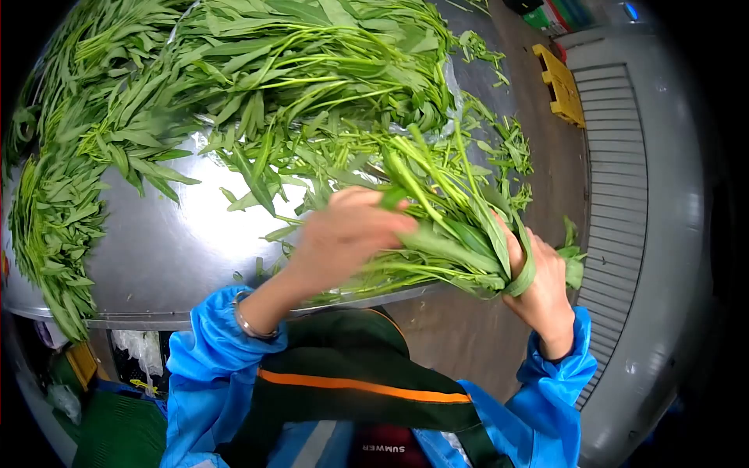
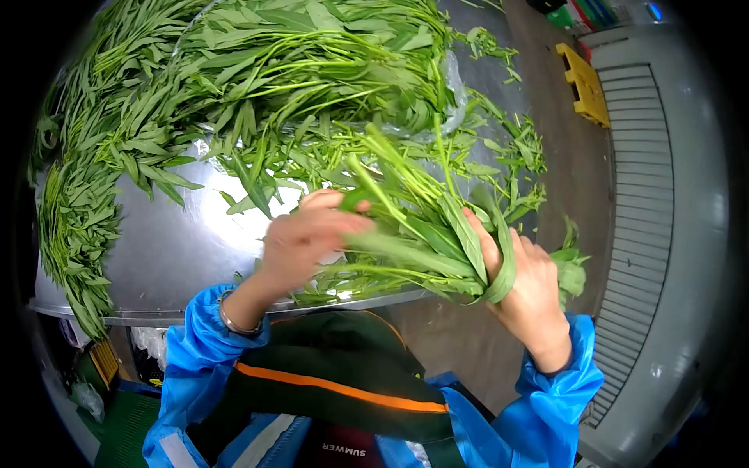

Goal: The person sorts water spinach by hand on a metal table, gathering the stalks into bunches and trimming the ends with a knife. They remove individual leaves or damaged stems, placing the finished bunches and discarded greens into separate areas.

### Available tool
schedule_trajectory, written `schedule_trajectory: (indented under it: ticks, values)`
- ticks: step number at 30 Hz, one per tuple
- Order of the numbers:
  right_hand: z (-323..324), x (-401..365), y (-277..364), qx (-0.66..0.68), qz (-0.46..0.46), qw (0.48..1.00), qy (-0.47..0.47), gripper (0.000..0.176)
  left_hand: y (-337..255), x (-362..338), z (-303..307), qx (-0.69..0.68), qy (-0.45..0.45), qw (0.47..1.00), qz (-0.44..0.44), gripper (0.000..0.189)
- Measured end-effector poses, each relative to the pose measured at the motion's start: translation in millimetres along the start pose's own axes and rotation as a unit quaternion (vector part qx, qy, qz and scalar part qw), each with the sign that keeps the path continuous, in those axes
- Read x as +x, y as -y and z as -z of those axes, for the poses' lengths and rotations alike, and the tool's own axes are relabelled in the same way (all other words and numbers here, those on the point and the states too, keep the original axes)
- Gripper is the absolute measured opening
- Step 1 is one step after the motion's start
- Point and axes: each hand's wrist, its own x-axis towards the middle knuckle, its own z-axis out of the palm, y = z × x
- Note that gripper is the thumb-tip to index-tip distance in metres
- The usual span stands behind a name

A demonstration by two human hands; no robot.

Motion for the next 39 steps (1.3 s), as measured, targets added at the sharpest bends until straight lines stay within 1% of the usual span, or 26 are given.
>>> schedule_trajectory:
  ticks: [1, 3, 4, 6, 7, 8, 9, 11, 13, 14, 16, 17, 19, 21, 22, 24, 27, 29, 30, 31, 32, 34, 35, 37, 38, 39]
  values:
    - [-1.1, -2.9, -1.5, -0.036, 0.007, 0.999, 0.007, 0.076, -2.7, -4.7, 5.4, -0.134, -0.030, 0.980, 0.146, 0.028]
    - [-2.4, -4.1, -6.6, -0.112, 0.028, 0.993, 0.012, 0.075, 42.2, -4.3, 34.9, -0.263, -0.158, 0.941, 0.145, 0.038]
    - [-2.3, -5.6, -6.6, -0.181, 0.059, 0.982, 0.013, 0.072, 38.4, -0.1, 43.0, -0.120, -0.119, 0.978, 0.127, 0.043]
    - [8.7, -5.0, 4.3, -0.217, 0.094, 0.971, 0.047, 0.071, 20.7, 2.6, 53.0, 0.171, -0.028, 0.980, 0.095, 0.052]
    - [13.8, -4.6, 10.6, -0.233, 0.113, 0.964, 0.065, 0.070, 9.9, 8.2, 47.2, 0.304, -0.040, 0.950, -0.058, 0.061]
    - [15.6, -5.4, 15.1, -0.246, 0.134, 0.958, 0.054, 0.069, -4.7, 18.3, 38.7, 0.371, -0.050, 0.918, -0.131, 0.063]
    - [17.3, -6.6, 21.0, -0.249, 0.138, 0.956, 0.067, 0.067, -29.5, 29.3, 29.5, 0.394, -0.001, 0.905, -0.162, 0.061]
    - [23.6, -4.8, 31.9, -0.275, 0.176, 0.943, 0.065, 0.064, -43.0, 47.0, 3.5, 0.304, 0.154, 0.905, -0.256, 0.052]
    - [29.8, -2.9, 44.4, -0.291, 0.183, 0.935, 0.088, 0.061, -31.6, 54.2, -31.9, 0.211, 0.195, 0.902, -0.322, 0.043]
    - [31.8, -2.1, 44.7, -0.251, 0.178, 0.946, 0.100, 0.063, -22.4, 62.6, -30.0, 0.184, 0.250, 0.887, -0.342, 0.037]
    - [33.0, -3.5, 33.9, -0.167, 0.157, 0.966, 0.122, 0.065, -16.7, 66.2, -16.0, 0.031, 0.313, 0.934, -0.170, 0.027]
    - [29.2, -8.6, 21.6, -0.120, 0.138, 0.974, 0.135, 0.067, -26.8, 59.4, 6.8, -0.098, 0.308, 0.946, 0.032, 0.024]
    - [23.6, -14.3, 13.4, -0.080, 0.103, 0.980, 0.153, 0.069, -16.5, 47.3, 51.7, -0.223, 0.215, 0.950, 0.034, 0.026]
    - [20.2, -12.8, 12.6, -0.099, 0.083, 0.980, 0.151, 0.072, -16.7, 41.3, 46.1, 0.010, 0.165, 0.983, -0.078, 0.030]
    - [14.8, -11.7, 13.5, -0.137, 0.085, 0.978, 0.135, 0.072, -23.2, 38.7, 41.7, 0.132, 0.131, 0.973, -0.135, 0.032]
    - [15.8, -4.6, 19.2, -0.176, 0.107, 0.973, 0.101, 0.071, -25.5, 39.3, 0.9, 0.176, 0.192, 0.936, -0.236, 0.045]
    - [17.9, -4.0, 18.3, -0.197, 0.120, 0.971, 0.056, 0.070, -9.0, 41.2, -30.9, 0.215, 0.221, 0.891, -0.334, 0.031]
    - [20.7, -10.1, 14.1, -0.188, 0.103, 0.976, 0.041, 0.071, -12.0, 43.3, -7.5, 0.105, 0.245, 0.936, -0.231, 0.020]
    - [23.5, -14.3, 10.6, -0.185, 0.089, 0.977, 0.051, 0.072, -23.9, 37.7, 3.0, -0.095, 0.240, 0.965, 0.036, 0.017]
    - [22.2, -17.6, 6.4, -0.175, 0.077, 0.981, 0.046, 0.072, -11.1, 30.3, 18.0, -0.165, 0.174, 0.968, 0.072, 0.010]
    - [19.8, -21.7, 2.7, -0.150, 0.071, 0.985, 0.045, 0.074, 5.3, 23.3, 35.0, -0.341, 0.129, 0.922, 0.131, 0.006]
    - [16.7, -25.5, -3.3, -0.097, 0.044, 0.993, 0.050, 0.077, 17.9, 15.4, 75.0, -0.339, 0.082, 0.917, 0.191, 0.008]
    - [15.8, -28.4, -4.9, -0.067, 0.022, 0.996, 0.062, 0.080, 19.9, 18.2, 89.7, -0.190, 0.037, 0.952, 0.238, 0.017]
    - [14.2, -31.0, -9.4, -0.022, -0.009, 0.998, 0.065, 0.083, 15.5, 14.2, 95.1, 0.120, 0.058, 0.969, 0.208, 0.035]
    - [12.3, -31.8, -12.3, -0.007, -0.019, 0.998, 0.060, 0.084, 8.6, 10.1, 84.4, 0.418, 0.028, 0.907, -0.045, 0.052]
    - [10.6, -32.2, -13.0, 0.009, -0.026, 0.998, 0.058, 0.084, -0.8, 10.0, 70.0, 0.475, -0.019, 0.876, -0.085, 0.057]
